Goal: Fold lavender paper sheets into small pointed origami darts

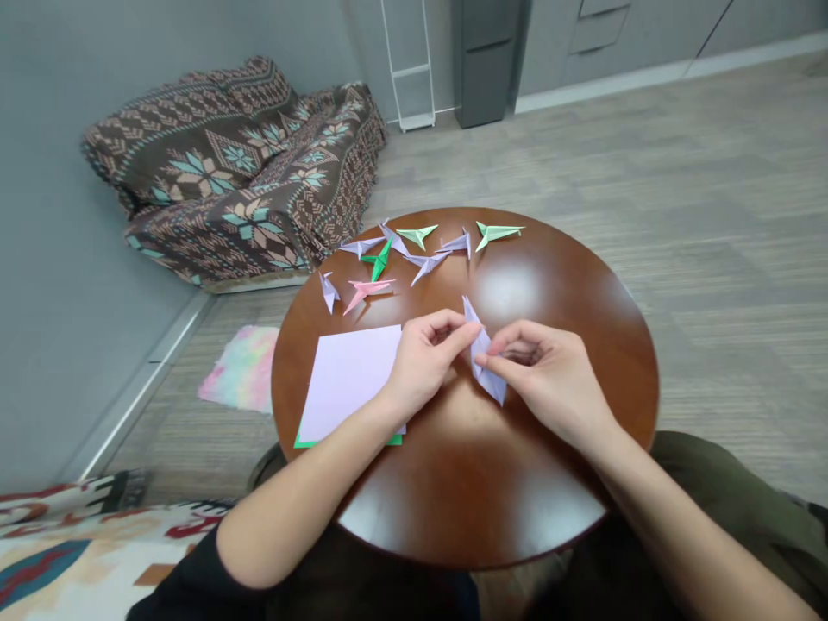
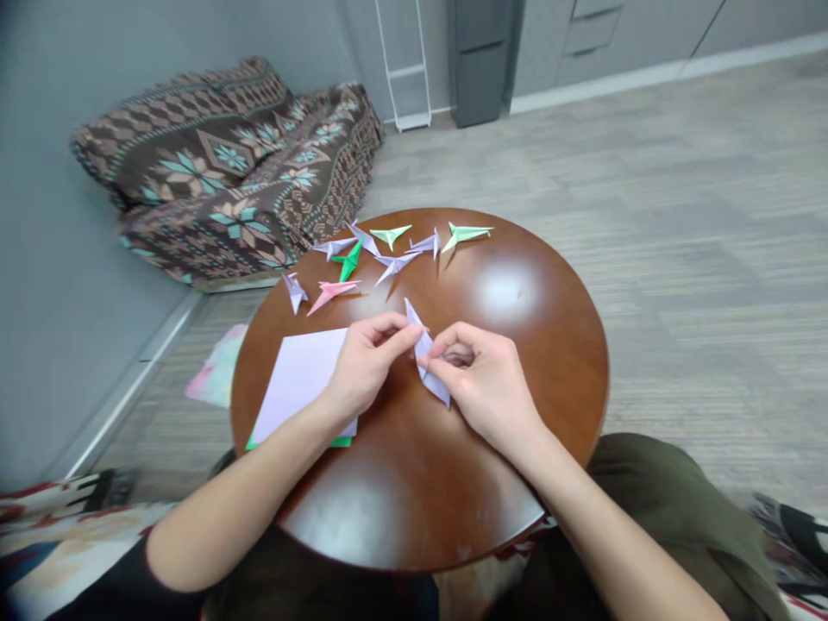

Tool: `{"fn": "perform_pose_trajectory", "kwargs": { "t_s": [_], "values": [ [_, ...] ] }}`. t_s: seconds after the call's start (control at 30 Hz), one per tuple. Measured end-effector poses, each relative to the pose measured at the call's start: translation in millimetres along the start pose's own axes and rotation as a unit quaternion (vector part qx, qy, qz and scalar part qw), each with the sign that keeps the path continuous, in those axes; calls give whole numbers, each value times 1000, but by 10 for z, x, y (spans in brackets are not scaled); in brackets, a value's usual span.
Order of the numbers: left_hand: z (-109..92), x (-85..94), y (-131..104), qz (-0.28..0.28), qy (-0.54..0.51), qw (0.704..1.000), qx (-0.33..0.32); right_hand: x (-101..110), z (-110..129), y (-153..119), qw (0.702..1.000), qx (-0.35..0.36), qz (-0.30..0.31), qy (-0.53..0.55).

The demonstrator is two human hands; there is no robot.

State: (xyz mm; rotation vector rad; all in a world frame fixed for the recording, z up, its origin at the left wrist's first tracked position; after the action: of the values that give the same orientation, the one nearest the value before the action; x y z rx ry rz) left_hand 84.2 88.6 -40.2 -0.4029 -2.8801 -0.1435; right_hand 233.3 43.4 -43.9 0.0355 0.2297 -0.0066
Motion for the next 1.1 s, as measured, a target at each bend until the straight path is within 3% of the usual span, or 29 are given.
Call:
{"fn": "perform_pose_trajectory", "kwargs": {
  "t_s": [0.13, 0.23, 0.37, 0.43, 0.77, 1.1],
  "values": [
    [13, -40, -18, 49, -13, 998, 22, 15, 47, 20, 999, 13, 42, -30],
    [14, -94, -58, 112, -11, 993, 40, 140, 114, 86, 999, 38, 9, -26],
    [-16, -231, -143, 229, -96, 966, 70, 152, 122, 141, 999, 23, 47, -7],
    [-24, -275, -173, 260, -131, 952, 90, 140, 126, 138, 999, 22, 48, 2],
    [8, -257, -126, 244, -153, 953, 90, 162, 195, 95, 996, 81, -27, -27],
    [3, -259, -121, 218, -79, 971, 53, 123, 133, 86, 998, 48, -38, -4]
  ]
}}
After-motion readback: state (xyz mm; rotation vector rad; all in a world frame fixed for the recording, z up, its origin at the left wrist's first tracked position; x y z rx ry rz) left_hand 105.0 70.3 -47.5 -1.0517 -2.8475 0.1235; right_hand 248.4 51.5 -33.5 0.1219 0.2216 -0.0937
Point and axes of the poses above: each hand's wrist, its own y-axis towards the middle knuckle, its own x-axis out of the back of the hand, z = x × y, the point moved 5 cm from there along y, towards the middle knuckle, and after that the axes turned 15 degrees about y, right-handed, at the moved point
